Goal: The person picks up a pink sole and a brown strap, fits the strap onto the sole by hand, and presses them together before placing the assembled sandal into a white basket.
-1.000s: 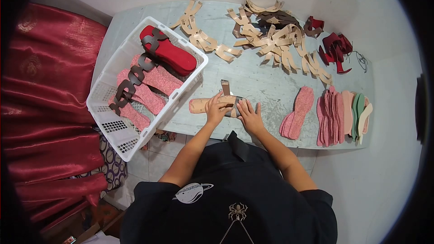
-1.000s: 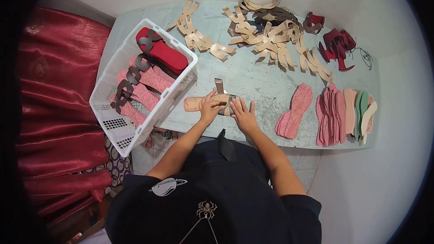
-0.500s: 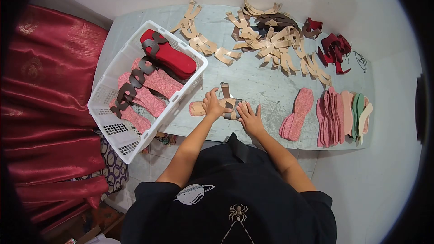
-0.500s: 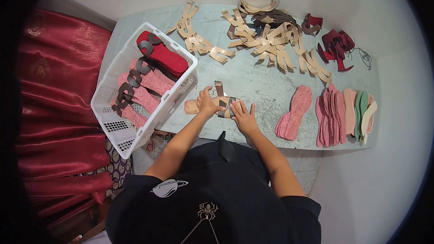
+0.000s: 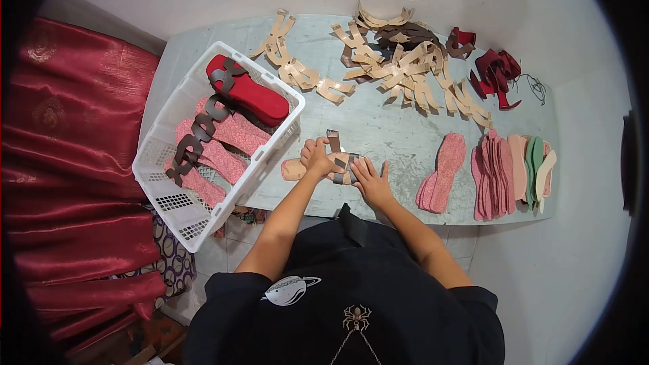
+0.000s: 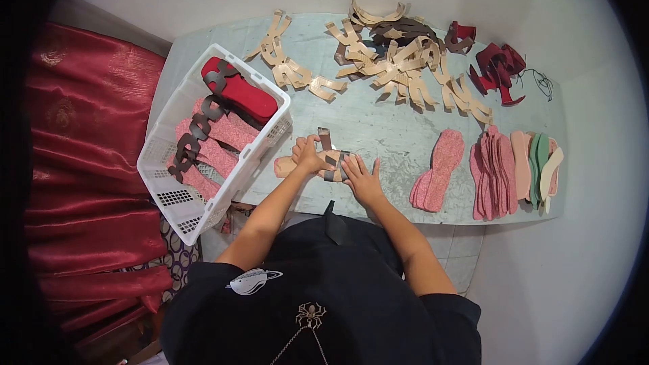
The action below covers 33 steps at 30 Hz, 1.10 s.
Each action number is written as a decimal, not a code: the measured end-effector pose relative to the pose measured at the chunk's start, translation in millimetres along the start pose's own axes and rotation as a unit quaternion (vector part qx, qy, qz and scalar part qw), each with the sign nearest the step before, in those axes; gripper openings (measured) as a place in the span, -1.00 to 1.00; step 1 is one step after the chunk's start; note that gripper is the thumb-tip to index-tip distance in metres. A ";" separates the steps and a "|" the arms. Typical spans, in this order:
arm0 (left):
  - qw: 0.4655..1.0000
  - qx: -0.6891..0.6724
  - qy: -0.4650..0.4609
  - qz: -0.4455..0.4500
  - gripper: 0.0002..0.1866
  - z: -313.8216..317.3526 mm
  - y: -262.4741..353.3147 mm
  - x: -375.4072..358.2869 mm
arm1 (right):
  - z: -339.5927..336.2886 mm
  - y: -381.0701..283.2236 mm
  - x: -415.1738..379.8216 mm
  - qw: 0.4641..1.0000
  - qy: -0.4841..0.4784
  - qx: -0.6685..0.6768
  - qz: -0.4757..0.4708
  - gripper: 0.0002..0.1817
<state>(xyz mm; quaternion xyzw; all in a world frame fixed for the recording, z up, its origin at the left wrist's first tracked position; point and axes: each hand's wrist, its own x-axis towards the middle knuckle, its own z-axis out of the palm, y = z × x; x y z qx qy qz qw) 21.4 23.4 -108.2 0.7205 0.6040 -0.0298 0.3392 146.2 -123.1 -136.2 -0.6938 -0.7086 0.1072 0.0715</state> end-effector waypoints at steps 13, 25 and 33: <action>0.988 0.036 -0.003 0.152 -0.17 -8.6 -0.3 2.5 | -1.3 0.4 -0.5 1.000 0.003 0.004 -0.001 -0.39; 0.976 0.009 -0.008 0.216 -0.31 -4.7 -8.3 3.7 | 3.3 1.6 -0.5 0.999 0.029 -0.018 -0.003 -0.38; 0.968 -0.037 0.017 0.249 -0.29 0.5 -13.6 1.3 | 3.7 1.8 -0.3 0.999 0.026 -0.019 -0.002 -0.37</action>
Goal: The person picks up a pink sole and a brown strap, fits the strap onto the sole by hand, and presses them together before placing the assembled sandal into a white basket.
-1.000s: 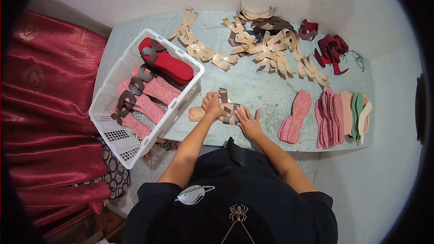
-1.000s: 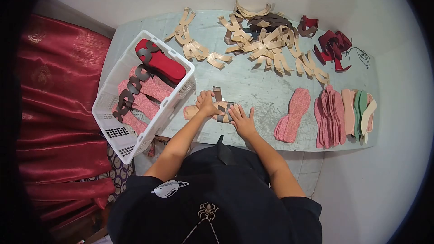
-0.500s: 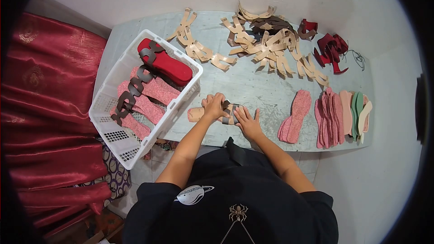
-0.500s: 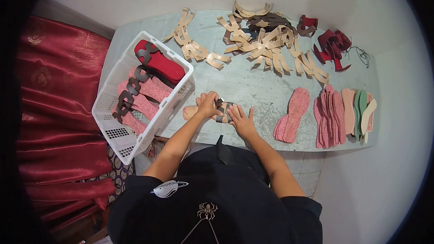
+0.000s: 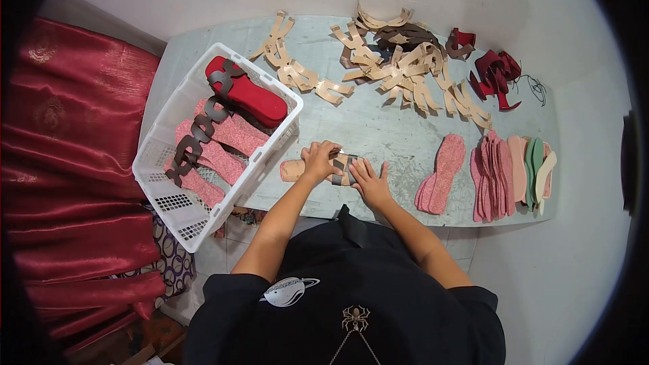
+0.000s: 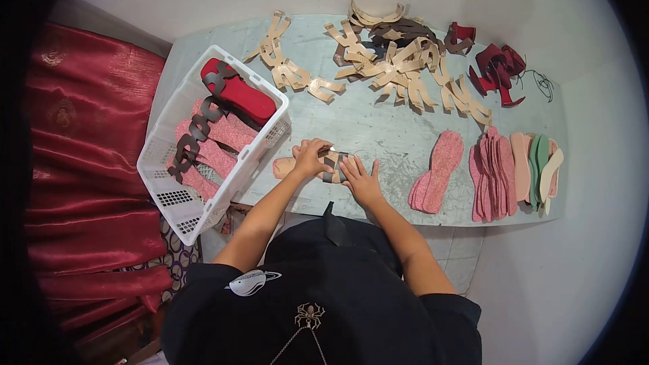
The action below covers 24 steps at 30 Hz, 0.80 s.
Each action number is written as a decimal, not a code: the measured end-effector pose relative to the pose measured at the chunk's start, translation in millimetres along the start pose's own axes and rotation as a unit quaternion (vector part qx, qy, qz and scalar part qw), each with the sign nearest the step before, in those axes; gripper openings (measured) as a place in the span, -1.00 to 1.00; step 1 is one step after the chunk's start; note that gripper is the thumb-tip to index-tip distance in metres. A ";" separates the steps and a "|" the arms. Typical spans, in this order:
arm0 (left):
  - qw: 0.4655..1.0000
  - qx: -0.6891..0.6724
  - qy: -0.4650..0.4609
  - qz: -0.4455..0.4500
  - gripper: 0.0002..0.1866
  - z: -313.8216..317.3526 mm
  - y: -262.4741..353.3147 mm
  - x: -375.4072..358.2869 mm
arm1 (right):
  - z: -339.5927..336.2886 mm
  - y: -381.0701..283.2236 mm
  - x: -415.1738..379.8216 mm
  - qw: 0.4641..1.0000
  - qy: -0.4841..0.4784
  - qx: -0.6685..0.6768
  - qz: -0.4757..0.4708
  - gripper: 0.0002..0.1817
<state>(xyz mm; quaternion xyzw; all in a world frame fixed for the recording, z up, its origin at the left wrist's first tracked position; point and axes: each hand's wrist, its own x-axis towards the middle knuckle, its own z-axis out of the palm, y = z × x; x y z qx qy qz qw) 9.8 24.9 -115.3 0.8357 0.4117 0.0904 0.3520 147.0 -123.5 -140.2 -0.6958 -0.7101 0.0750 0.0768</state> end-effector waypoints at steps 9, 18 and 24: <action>0.999 0.028 0.029 0.012 -0.34 1.0 2.5 -9.0 | -2.9 0.2 0.0 1.000 -0.015 0.006 -0.003 -0.37; 0.995 0.044 0.051 0.070 -0.31 10.0 -1.9 -19.5 | -2.4 0.6 0.1 1.000 -0.016 0.007 -0.003 -0.37; 0.994 0.062 0.043 0.085 -0.33 7.0 1.5 -22.5 | -2.1 0.8 0.4 1.000 -0.028 0.001 -0.002 -0.38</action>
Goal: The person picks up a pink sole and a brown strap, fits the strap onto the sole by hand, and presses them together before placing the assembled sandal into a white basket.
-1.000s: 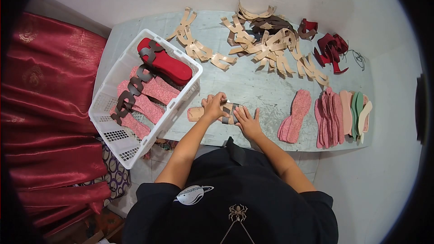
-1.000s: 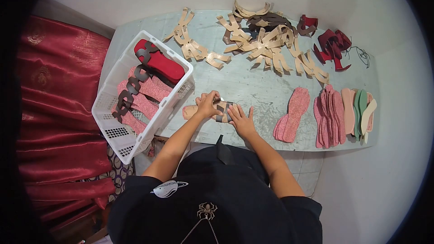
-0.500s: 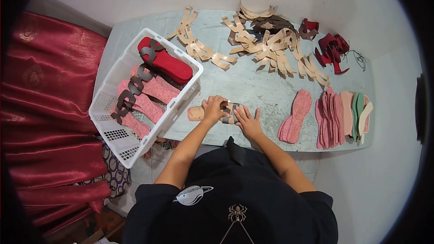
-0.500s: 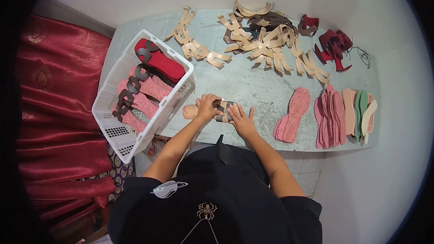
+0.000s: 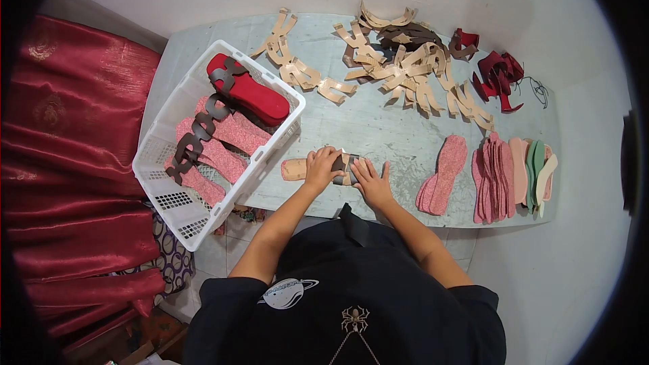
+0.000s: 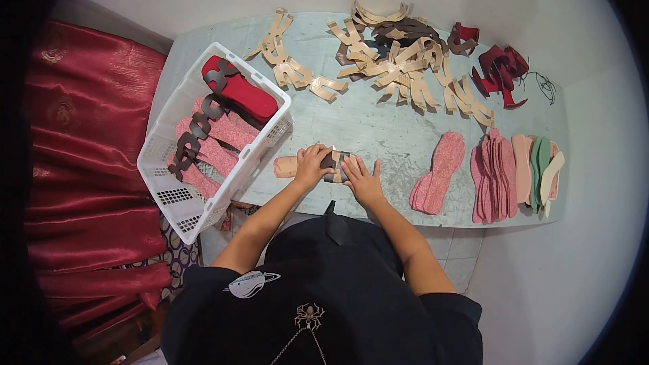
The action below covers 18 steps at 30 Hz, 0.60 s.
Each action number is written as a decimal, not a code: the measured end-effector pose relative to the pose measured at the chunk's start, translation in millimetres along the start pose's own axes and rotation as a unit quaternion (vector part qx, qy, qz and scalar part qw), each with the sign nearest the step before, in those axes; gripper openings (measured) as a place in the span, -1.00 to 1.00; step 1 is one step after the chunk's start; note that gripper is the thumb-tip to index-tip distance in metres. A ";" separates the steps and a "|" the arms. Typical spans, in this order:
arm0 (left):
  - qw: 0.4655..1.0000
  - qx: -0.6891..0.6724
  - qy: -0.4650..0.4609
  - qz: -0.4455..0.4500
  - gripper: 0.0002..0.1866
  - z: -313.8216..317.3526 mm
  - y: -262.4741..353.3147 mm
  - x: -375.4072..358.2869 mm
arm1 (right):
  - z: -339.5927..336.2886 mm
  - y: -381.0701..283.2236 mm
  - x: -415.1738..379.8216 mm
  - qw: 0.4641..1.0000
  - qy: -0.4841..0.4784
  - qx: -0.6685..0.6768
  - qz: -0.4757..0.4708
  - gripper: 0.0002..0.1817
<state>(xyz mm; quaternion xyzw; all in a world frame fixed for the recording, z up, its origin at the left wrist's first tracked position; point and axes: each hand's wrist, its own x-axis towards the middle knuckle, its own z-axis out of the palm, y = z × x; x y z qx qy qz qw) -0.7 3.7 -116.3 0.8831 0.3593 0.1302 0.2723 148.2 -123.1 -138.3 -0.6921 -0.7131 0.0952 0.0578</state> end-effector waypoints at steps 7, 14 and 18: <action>0.999 0.013 0.007 0.031 -0.37 4.9 -3.9 -5.8 | -0.5 -0.7 0.0 1.000 -0.007 0.000 0.005 -0.38; 0.997 0.016 0.029 0.068 -0.37 10.7 -9.3 -8.6 | 0.0 -1.4 -0.1 1.000 0.006 0.001 0.004 -0.39; 0.996 -0.007 0.031 0.079 -0.39 11.4 -10.7 -9.9 | -1.3 -2.3 -1.4 1.000 0.013 -0.002 0.002 -0.38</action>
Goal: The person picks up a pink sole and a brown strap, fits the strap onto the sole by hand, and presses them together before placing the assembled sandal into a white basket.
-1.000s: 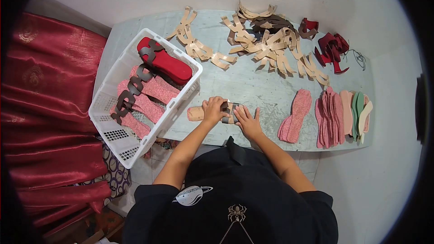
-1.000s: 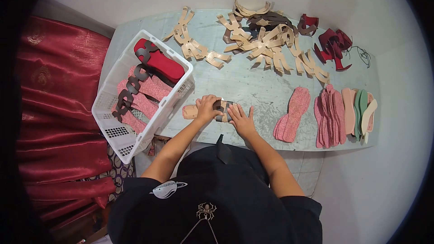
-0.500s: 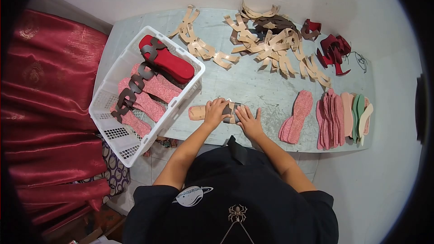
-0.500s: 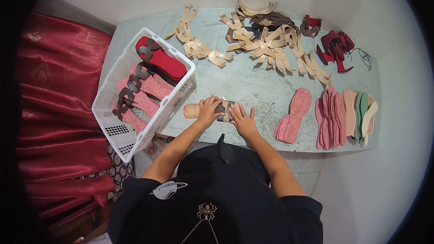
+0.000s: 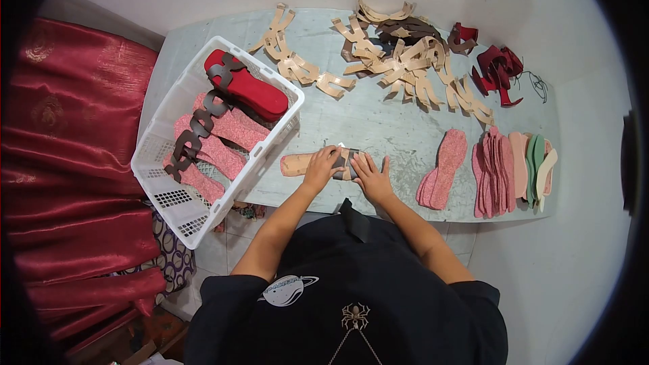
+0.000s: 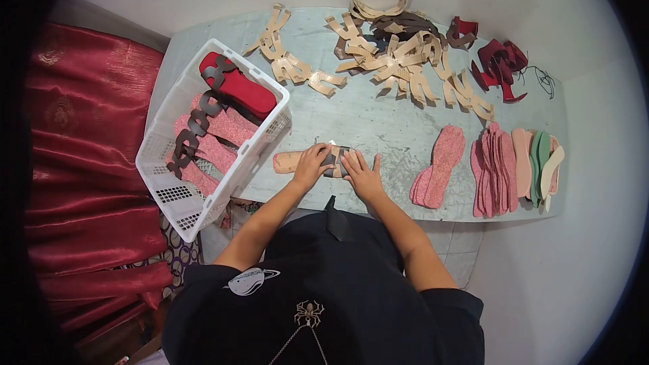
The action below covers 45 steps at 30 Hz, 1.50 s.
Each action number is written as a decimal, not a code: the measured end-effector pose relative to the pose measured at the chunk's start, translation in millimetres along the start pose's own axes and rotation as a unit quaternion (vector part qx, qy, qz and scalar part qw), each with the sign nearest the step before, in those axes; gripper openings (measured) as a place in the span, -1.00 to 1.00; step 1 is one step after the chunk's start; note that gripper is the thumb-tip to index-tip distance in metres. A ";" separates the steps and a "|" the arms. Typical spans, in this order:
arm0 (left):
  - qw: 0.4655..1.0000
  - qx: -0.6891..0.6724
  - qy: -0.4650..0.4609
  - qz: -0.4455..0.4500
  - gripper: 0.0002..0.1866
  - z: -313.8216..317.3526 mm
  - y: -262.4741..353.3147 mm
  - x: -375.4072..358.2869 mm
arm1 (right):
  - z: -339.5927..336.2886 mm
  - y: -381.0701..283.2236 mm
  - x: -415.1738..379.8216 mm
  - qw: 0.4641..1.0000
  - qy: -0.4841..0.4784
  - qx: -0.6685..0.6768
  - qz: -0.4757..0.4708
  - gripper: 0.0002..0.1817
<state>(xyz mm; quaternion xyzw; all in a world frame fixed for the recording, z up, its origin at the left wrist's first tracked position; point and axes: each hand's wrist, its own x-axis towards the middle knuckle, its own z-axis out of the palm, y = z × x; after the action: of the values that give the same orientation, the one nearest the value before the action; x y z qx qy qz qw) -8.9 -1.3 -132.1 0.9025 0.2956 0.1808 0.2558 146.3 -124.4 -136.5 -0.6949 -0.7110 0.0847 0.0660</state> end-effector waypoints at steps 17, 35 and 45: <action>0.993 0.090 0.047 0.063 -0.55 9.5 -3.6 -7.5 | 3.8 0.9 0.8 1.000 0.008 -0.010 -0.001 -0.37; 0.988 0.106 0.090 0.074 -0.61 16.2 3.8 -17.0 | 1.8 -0.4 1.6 1.000 0.007 -0.028 -0.001 -0.35; 0.959 0.254 -0.052 0.114 -0.24 19.5 2.5 -26.4 | 3.3 2.9 2.8 1.000 -0.003 -0.028 -0.012 -0.38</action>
<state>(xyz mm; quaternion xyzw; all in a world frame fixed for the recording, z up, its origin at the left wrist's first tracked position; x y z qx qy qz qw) -18.5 -26.5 -151.0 0.9738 0.2127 0.0803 0.0111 148.3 -121.7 -140.4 -0.6876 -0.7216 0.0661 0.0459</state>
